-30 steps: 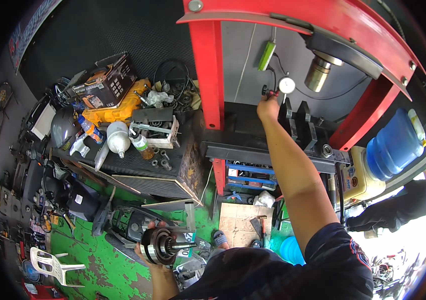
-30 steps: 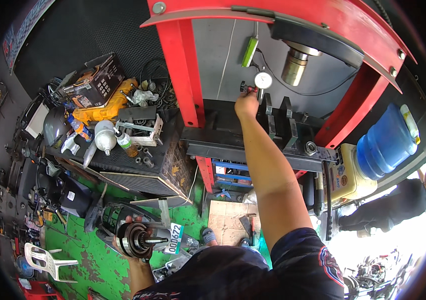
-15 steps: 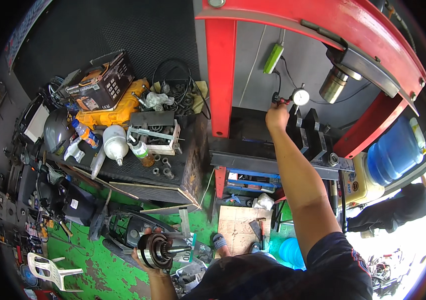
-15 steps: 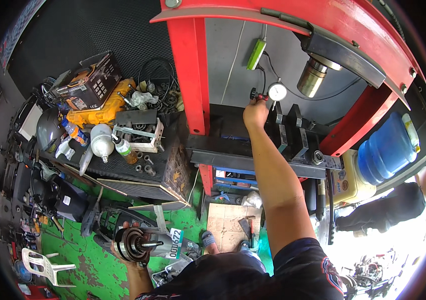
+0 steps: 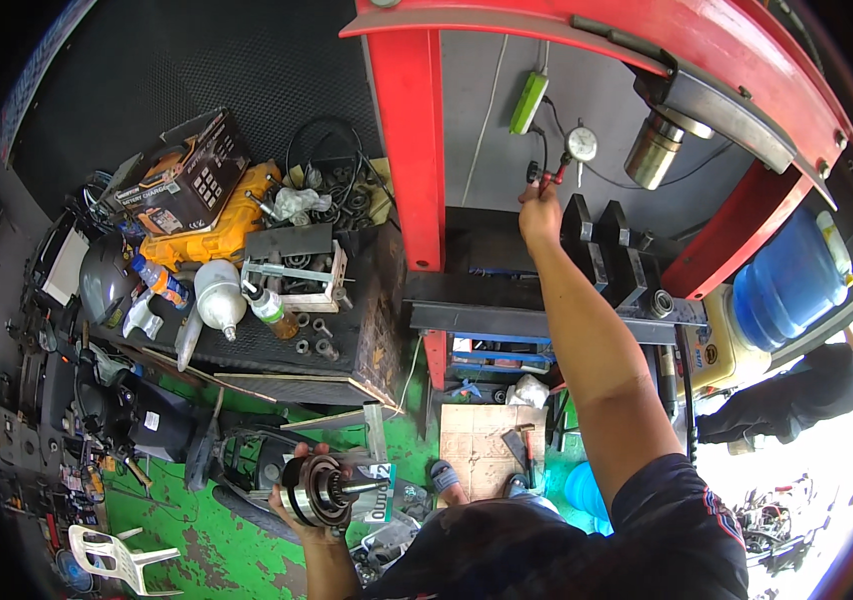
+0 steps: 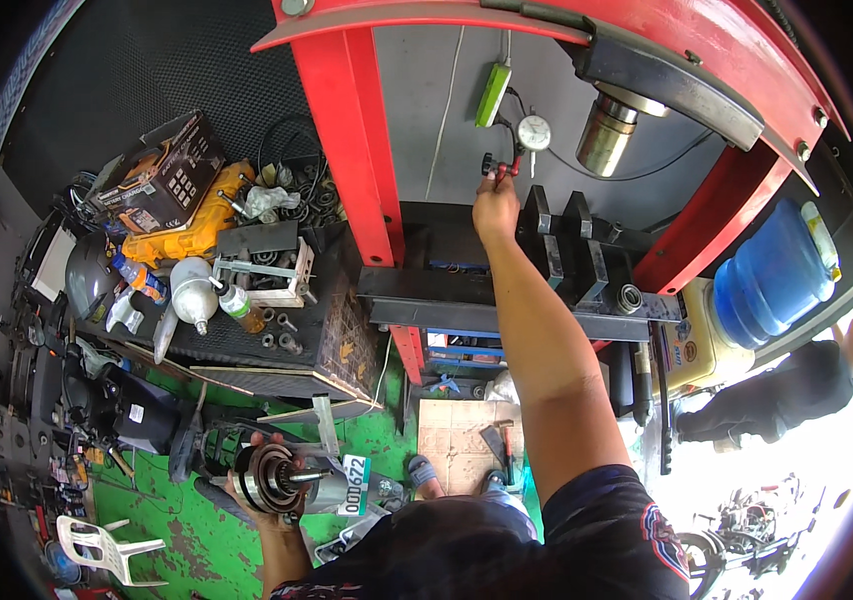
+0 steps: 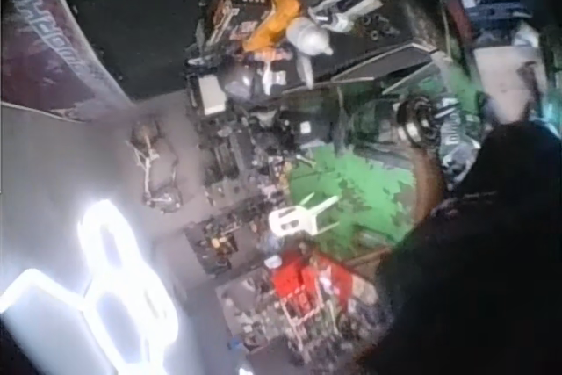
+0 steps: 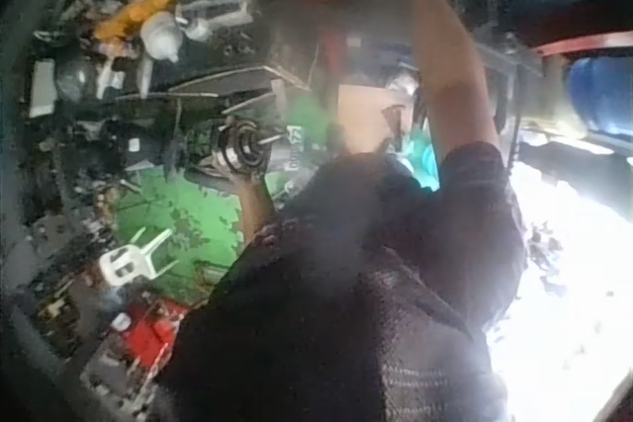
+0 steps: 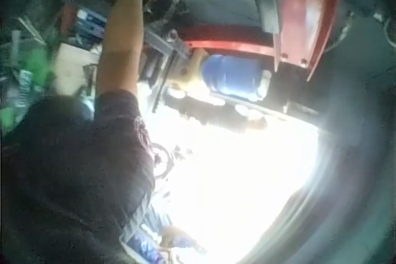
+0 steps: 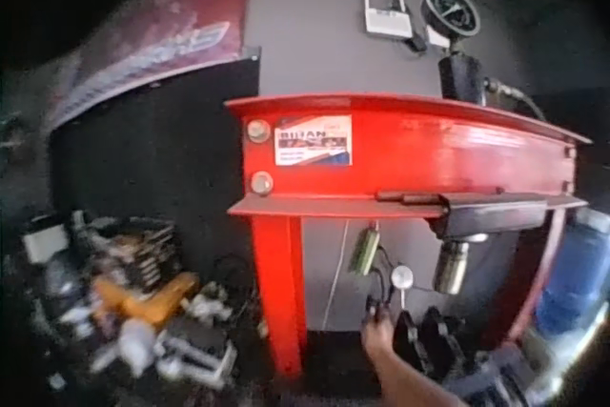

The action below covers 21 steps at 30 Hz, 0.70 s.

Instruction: The person measures a cylindrical mechanical component with a caliper and a ruler, then places it on a hydraulic press. They repeatedly measure the part and adjust its position on the press, using the press handle to apply pressure.

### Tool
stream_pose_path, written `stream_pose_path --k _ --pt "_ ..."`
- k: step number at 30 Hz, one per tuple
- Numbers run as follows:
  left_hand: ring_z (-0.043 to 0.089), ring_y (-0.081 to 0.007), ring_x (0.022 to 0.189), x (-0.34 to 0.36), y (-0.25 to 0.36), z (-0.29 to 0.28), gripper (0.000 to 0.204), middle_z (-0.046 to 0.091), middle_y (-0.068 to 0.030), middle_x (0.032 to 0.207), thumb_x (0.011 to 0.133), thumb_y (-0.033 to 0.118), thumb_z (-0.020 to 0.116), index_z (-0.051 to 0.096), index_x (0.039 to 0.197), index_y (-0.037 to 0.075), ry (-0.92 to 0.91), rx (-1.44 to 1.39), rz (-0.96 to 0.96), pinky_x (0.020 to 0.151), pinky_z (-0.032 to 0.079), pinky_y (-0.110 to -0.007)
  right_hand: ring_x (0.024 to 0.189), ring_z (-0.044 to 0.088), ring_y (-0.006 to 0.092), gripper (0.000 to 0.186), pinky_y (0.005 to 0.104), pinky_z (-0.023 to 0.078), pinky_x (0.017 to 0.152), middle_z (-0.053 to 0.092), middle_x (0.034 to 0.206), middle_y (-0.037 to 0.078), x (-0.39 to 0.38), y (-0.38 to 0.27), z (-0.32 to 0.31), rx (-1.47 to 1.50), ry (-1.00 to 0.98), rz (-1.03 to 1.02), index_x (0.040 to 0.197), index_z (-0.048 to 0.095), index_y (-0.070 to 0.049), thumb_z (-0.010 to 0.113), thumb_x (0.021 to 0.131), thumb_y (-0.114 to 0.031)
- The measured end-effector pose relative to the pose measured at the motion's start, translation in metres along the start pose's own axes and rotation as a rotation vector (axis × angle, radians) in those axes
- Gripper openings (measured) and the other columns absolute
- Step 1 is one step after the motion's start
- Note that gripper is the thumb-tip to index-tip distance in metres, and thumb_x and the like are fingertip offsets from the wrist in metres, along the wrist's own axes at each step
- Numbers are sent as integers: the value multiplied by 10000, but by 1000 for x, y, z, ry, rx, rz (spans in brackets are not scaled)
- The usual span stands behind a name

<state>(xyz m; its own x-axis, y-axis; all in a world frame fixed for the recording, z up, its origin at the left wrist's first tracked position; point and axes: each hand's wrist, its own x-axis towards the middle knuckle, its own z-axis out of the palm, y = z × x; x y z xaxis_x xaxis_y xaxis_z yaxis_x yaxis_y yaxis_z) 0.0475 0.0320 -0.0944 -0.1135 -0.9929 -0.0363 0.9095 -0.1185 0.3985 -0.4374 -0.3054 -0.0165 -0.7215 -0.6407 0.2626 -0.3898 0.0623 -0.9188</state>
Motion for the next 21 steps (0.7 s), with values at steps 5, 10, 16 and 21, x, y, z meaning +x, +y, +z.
stream_pose_path --k 5,10,16,21 --pt "610 -495 1240 -9 -5 4 792 525 -273 1483 956 599 506 429 1538 68 43 -69 28 1020 511 -675 962 664 498 289 537 502 834 709 937 263 -19 -19 -1 58 6 40 1105 592 -6 535 1060 -286" --pt "642 -493 1190 -15 -3 9 769 546 -277 1461 953 591 505 470 1511 64 231 -84 47 989 541 -663 946 667 496 280 538 498 814 711 931 255 -28 -23 1 54 43 -20 1083 591 3 542 1055 -271" --pt "627 -482 1225 -2 -5 17 763 541 -276 1460 946 551 545 443 1525 65 81 -40 8 990 543 -672 965 662 503 276 545 499 821 713 973 271 -18 -11 6 28 88 -20 1075 600 8 555 1049 -263" --pt "645 -522 1149 7 -10 25 750 565 -224 1455 945 634 483 488 1520 152 55 -61 -83 918 562 -694 944 666 506 257 573 501 811 700 943 293 -33 -24 25 127 81 -51 1053 615 18 557 1045 -232"
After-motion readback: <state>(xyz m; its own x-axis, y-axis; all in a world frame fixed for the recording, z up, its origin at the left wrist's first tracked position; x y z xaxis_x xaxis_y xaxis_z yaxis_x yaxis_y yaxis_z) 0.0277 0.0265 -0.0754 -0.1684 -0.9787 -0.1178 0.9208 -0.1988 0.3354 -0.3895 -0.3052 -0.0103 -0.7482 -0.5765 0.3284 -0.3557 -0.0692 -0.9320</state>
